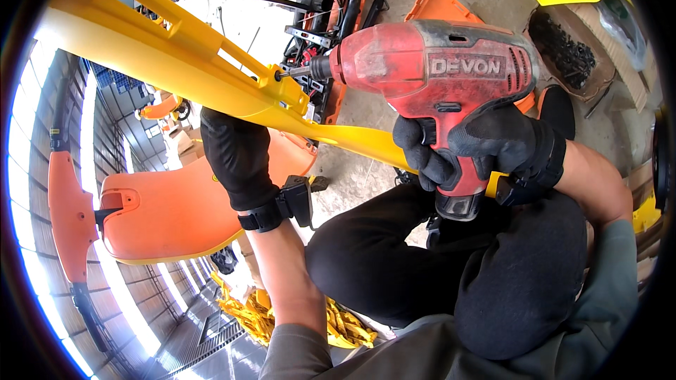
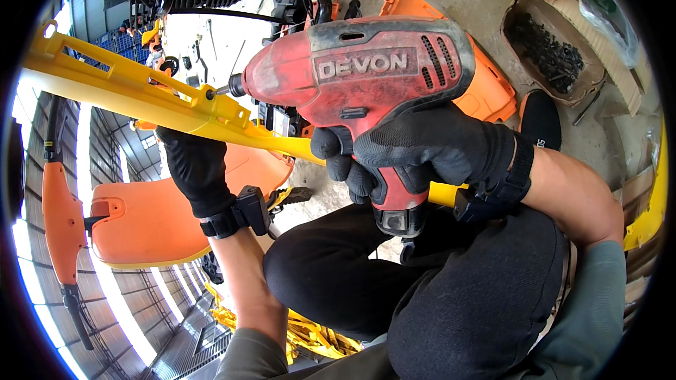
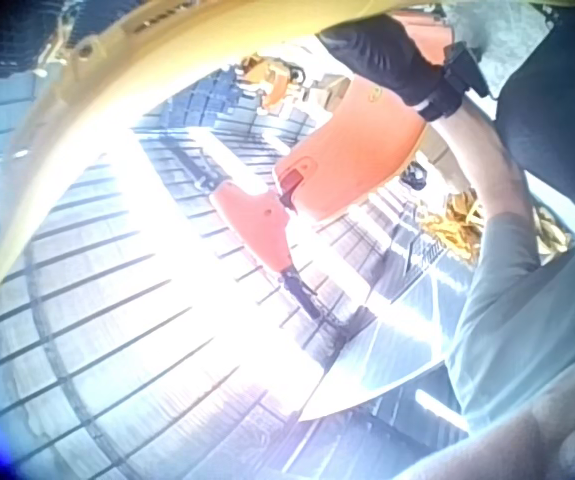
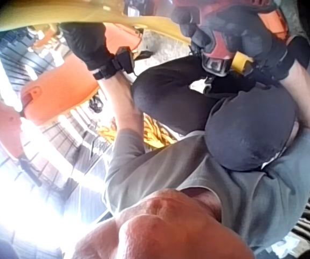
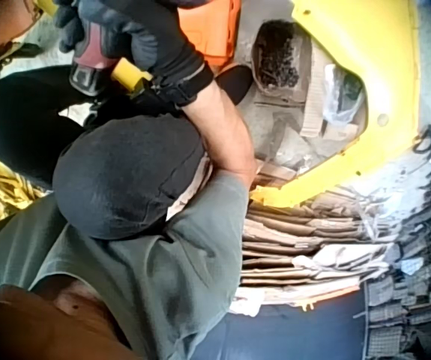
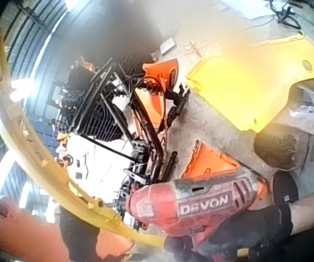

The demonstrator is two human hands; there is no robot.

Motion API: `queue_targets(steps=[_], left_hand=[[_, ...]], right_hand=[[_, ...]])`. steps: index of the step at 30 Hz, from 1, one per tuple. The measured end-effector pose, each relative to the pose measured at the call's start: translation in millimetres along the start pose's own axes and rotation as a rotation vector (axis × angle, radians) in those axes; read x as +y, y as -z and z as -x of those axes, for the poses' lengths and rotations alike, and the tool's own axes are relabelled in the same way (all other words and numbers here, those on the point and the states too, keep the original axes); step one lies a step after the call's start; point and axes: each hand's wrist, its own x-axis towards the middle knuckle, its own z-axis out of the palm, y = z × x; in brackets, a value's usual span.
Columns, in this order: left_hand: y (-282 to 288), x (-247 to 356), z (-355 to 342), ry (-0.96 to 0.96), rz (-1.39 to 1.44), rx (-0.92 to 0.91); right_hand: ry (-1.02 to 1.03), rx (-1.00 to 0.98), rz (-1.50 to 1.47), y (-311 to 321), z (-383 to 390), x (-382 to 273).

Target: The person aligns and joins yellow and orange plastic scooter panels by hand and secures them by driving a screw with a power drill.

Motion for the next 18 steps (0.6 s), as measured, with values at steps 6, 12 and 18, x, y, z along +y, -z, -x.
queue_targets(steps=[6, 12, 18], left_hand=[[-9.2, 6.1, 0.7, 0.114, 0.241, 0.021], [-3.8, 4.4, 1.8, 0.094, 0.245, 0.003], [-3.9, 2.8, 0.8, 0.083, 0.274, -0.060]], right_hand=[[-0.023, -0.092, 0.200, 5.5, -2.8, -4.3], [0.010, -0.088, 0.093, 7.4, -2.6, 1.1], [0.033, -0.090, 0.001, 3.8, 1.4, -3.7]])
